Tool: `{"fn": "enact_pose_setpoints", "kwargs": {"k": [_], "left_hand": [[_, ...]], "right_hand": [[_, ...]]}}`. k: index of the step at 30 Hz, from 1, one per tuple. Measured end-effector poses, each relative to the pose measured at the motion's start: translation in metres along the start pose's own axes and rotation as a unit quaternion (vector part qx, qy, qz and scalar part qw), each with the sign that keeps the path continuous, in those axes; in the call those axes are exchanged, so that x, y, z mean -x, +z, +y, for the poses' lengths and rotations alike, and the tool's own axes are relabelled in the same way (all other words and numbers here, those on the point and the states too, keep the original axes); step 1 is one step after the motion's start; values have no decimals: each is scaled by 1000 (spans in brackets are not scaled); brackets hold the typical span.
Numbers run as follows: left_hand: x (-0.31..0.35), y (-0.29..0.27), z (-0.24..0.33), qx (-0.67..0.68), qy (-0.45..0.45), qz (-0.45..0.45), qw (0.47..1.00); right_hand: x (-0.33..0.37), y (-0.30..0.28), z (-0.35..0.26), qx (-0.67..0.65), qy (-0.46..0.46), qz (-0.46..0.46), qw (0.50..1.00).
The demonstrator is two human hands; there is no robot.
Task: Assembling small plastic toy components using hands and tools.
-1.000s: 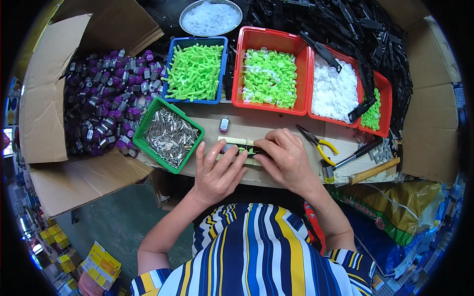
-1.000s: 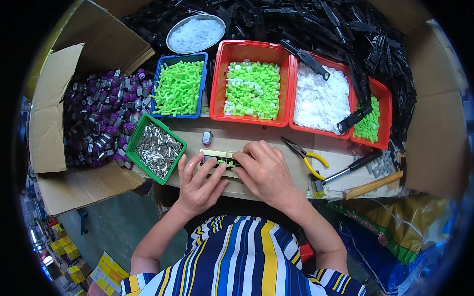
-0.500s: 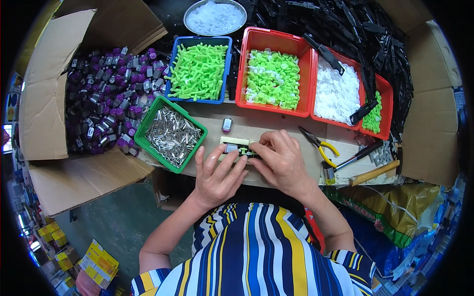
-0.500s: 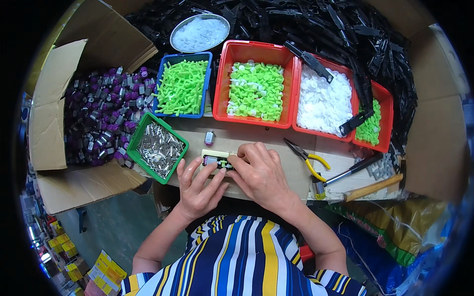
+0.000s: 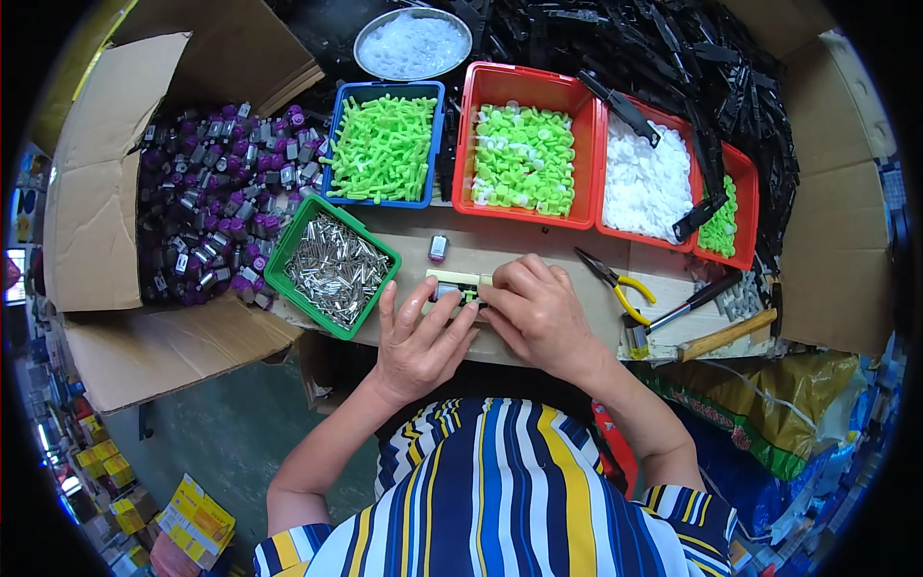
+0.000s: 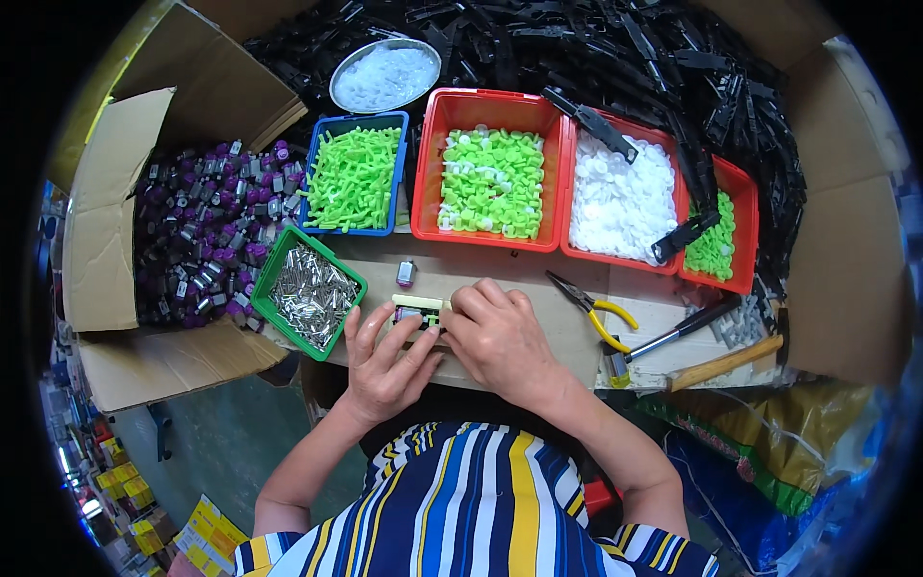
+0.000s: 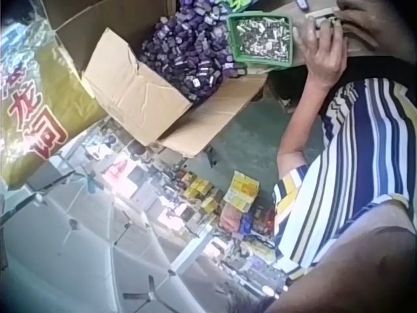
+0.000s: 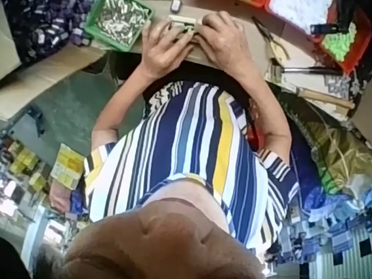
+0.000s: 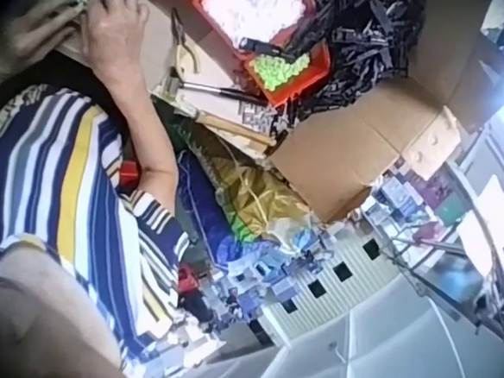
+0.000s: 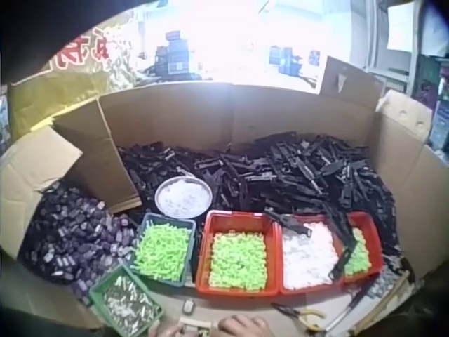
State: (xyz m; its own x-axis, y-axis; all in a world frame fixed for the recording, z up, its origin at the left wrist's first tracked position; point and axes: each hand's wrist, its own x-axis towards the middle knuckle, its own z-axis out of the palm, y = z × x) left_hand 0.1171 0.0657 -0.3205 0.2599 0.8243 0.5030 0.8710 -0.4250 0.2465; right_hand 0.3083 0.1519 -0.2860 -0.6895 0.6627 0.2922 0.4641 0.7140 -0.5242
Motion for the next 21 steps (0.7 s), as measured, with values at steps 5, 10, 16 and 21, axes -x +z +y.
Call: {"fn": "enact_pose_setpoints", "kwargs": {"k": [5,10,16,21], "left_hand": [[-2,-2,-1,2,2,-2,1000],[-2,-1,1,9,-4,-10,1000],[-3,3,2,-2,-2,-17,1000],[-4,6,3,-5,-3,-17,1000]], "right_hand": [[-3,-16,6,-82,45,19,995],[2,-19,5,-55,61,9,997],[5,-11,0,-21,51,-14,998],[6,-15,3,-14,43,-25,999]]}}
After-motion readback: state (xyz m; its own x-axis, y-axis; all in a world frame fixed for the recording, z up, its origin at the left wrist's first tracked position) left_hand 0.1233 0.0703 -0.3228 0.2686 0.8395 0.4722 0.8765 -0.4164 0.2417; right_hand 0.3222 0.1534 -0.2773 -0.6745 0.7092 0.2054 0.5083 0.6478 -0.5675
